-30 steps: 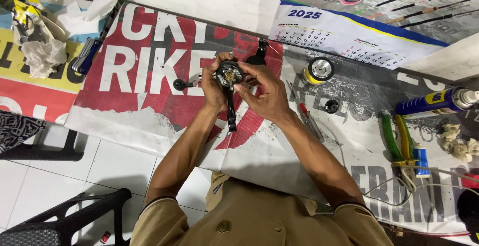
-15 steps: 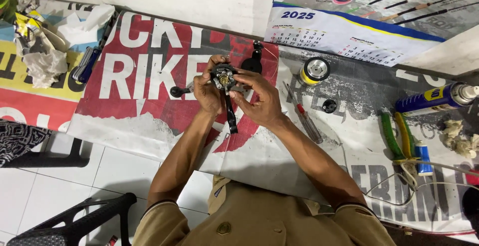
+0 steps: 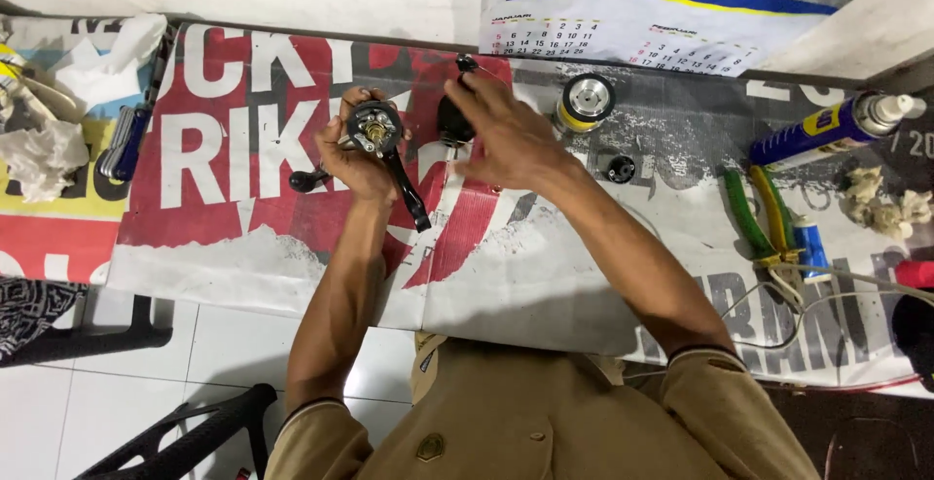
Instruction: The person disassembles a fishing reel by removing the side plate and spool. They then use a screwdriver to adjust internal components and apply lubricant from a spray can to the mechanism before reassembling the parts.
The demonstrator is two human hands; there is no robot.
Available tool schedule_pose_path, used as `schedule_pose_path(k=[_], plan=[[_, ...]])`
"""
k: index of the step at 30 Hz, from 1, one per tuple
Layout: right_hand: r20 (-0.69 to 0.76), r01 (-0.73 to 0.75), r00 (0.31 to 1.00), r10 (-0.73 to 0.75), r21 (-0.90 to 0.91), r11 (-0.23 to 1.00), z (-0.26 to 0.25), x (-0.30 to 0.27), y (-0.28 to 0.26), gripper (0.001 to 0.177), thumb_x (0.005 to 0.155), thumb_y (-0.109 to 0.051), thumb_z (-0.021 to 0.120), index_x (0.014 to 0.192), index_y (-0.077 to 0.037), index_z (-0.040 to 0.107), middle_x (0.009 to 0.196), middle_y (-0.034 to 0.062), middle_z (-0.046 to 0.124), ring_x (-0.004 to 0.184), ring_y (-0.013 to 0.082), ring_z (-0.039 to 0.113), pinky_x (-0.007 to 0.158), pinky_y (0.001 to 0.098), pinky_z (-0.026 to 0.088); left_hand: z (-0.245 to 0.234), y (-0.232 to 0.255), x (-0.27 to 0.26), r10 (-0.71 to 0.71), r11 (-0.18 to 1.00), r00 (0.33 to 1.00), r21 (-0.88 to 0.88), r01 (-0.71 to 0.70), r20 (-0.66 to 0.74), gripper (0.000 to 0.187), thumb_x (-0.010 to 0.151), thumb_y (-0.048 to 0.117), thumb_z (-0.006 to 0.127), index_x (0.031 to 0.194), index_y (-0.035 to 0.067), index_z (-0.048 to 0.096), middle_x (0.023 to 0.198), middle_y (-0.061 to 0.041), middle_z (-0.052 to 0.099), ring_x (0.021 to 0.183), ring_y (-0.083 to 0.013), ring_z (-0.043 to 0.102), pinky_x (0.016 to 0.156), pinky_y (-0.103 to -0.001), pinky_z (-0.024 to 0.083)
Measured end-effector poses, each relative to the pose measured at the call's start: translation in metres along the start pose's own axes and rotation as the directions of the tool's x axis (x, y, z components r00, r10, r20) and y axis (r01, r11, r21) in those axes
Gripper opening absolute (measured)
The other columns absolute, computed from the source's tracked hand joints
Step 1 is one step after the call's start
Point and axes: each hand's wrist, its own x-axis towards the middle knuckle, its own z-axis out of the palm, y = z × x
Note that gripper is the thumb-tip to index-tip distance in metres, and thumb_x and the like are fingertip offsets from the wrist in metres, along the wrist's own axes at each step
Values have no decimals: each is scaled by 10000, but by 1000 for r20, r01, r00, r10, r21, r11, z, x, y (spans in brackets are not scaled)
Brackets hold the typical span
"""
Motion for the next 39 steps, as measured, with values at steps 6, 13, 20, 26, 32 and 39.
schedule_pose_path(k=[6, 13, 20, 26, 32, 39], plan=[[73, 85, 995, -75, -153, 985, 47, 18, 40, 863, 837, -462, 776, 1526, -46, 464, 1506, 327, 410, 1180, 618, 554, 985, 686, 450, -29, -6, 9, 48, 996, 999, 73, -49, 16, 498, 886, 525, 466, 1124, 90, 508, 1065, -130, 532, 817, -226, 606, 538, -366, 617], [59, 116, 992, -107, -183, 976, 42, 31, 38, 534, 917, -386, 725, 1338, -60, 677, 1401, 247, 529, 873, 518, 704, 746, 604, 573, -66, -21, 23, 52, 995, 998, 82, -53, 19, 470, 893, 516, 460, 1112, 104, 521, 1052, -120, 554, 794, -220, 635, 552, -372, 631], [182, -144, 977, 112, 175, 974, -34, 45, 10, 593, 953, -493, 646, 1492, -311, 481, 1490, 143, 529, 1237, 342, 588, 921, 490, 544, -3, -4, -2, 256, 962, 967, 92, -255, 2, 400, 918, 422, 544, 1034, 57, 660, 1022, -99, 649, 947, -213, 601, 719, -336, 521], [62, -68, 994, 90, 996, 63, -40, 19, 31, 556, 934, -399, 688, 1412, -126, 609, 1306, 229, 646, 917, 290, 728, 683, 334, 654, -3, -2, -1, 240, 968, 970, 84, -237, -32, 385, 908, 418, 552, 991, 56, 658, 999, -96, 636, 918, -207, 600, 677, -319, 523], [69, -52, 993, 98, 985, -163, -19, 12, 39, 621, 925, -431, 625, 1442, -92, 571, 1196, 222, 685, 970, 382, 751, 703, 424, 684, -50, -18, 19, 164, 983, 986, 86, -160, -44, 412, 891, 463, 510, 1013, 79, 594, 991, -101, 595, 863, -211, 614, 627, -364, 563], [78, -70, 990, 119, 995, -64, -23, 11, 30, 636, 896, -445, 629, 1424, -94, 582, 1091, 231, 736, 877, 338, 779, 692, 364, 701, -63, -24, 24, 110, 991, 993, 75, -108, -33, 457, 899, 507, 453, 1052, 81, 522, 994, -128, 532, 770, -207, 613, 475, -402, 626]])
